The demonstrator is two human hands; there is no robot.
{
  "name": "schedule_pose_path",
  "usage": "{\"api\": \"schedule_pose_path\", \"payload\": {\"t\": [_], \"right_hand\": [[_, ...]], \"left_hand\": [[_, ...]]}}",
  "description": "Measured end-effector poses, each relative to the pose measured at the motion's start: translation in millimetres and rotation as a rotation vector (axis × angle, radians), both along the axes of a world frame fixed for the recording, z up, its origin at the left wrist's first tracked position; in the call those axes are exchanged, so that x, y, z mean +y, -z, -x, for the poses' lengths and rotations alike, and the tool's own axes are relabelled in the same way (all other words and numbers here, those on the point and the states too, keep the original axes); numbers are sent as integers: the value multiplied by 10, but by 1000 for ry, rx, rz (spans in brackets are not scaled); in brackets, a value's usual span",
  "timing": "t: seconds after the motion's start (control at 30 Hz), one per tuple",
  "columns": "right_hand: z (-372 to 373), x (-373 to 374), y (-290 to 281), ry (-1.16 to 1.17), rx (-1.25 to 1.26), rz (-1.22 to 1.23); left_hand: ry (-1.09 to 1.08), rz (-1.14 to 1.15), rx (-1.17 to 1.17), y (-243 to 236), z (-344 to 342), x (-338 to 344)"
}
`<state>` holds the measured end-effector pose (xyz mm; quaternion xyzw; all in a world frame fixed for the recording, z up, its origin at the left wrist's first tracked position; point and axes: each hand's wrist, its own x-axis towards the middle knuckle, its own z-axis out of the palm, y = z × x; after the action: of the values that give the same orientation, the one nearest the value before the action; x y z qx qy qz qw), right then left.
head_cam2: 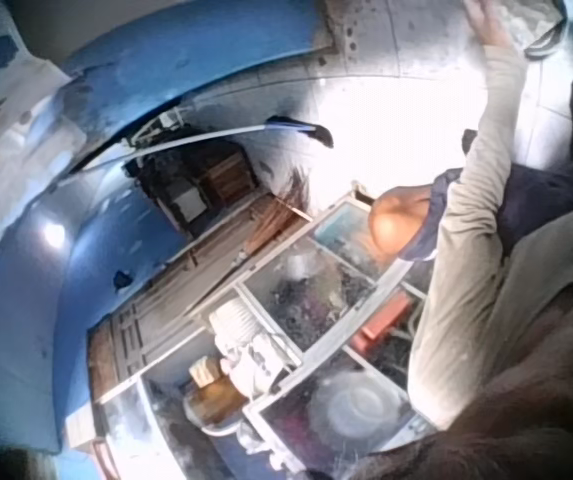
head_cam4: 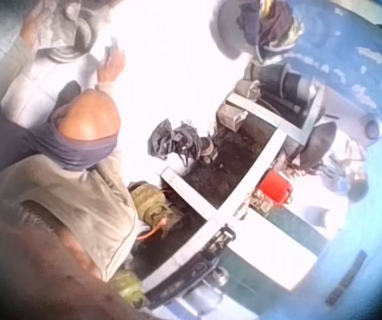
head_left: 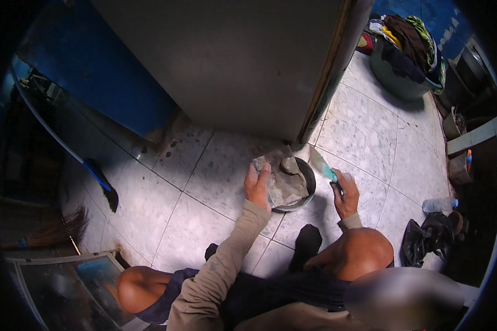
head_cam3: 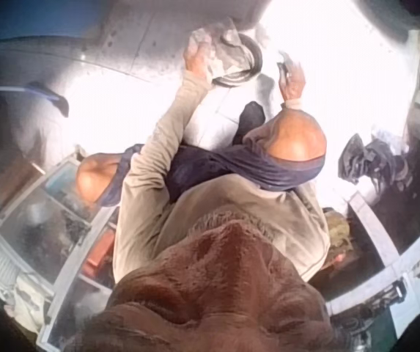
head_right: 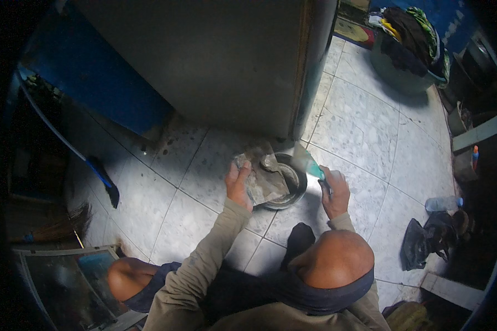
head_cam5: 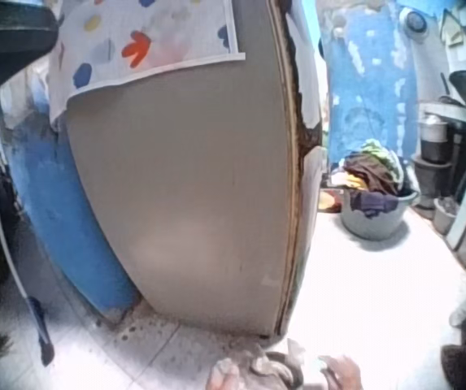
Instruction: The person scoops plaster from a metal bowl onto a hawk and applies it to a blue wall using a trowel. They repeatedly smooth the plaster over damaged areas, occasionally scraping excess back into the bowl.
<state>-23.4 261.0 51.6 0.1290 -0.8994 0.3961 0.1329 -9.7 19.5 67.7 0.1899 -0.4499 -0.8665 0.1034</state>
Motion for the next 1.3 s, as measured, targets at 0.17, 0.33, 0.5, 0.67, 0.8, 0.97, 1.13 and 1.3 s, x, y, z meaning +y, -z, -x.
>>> {"api": "schedule_pose_path", "payload": {"t": [0.17, 0.33, 0.5, 0.67, 0.8, 0.97, 1.13, 1.3], "right_hand": [[-30, -180, -90, -119, -322, 534], [-52, -375, -158, -278, -132, 314], [-19, -173, 168, -178, 6, 68], [-77, 27, 256, -77, -452, 421], [2, -82, -375, -266, -799, 1021], [163, -154, -295, -538, -1063, 905], [124, -29, -51, -453, -1113, 1009], [-83, 149, 151, -169, -999, 721]], "left_hand": [[81, -142, -66, 49, -12, 64], [86, -184, -188, 8, 2, 134], [39, -21, -128, -137, 5, 68], [28, 7, -45, -175, 82, -12], [166, -119, -126, -36, 114, -87], [328, -268, -41, 295, 107, -109], [210, -54, -165, 159, 97, -149], [205, -108, -71, 108, 126, -164]]}}
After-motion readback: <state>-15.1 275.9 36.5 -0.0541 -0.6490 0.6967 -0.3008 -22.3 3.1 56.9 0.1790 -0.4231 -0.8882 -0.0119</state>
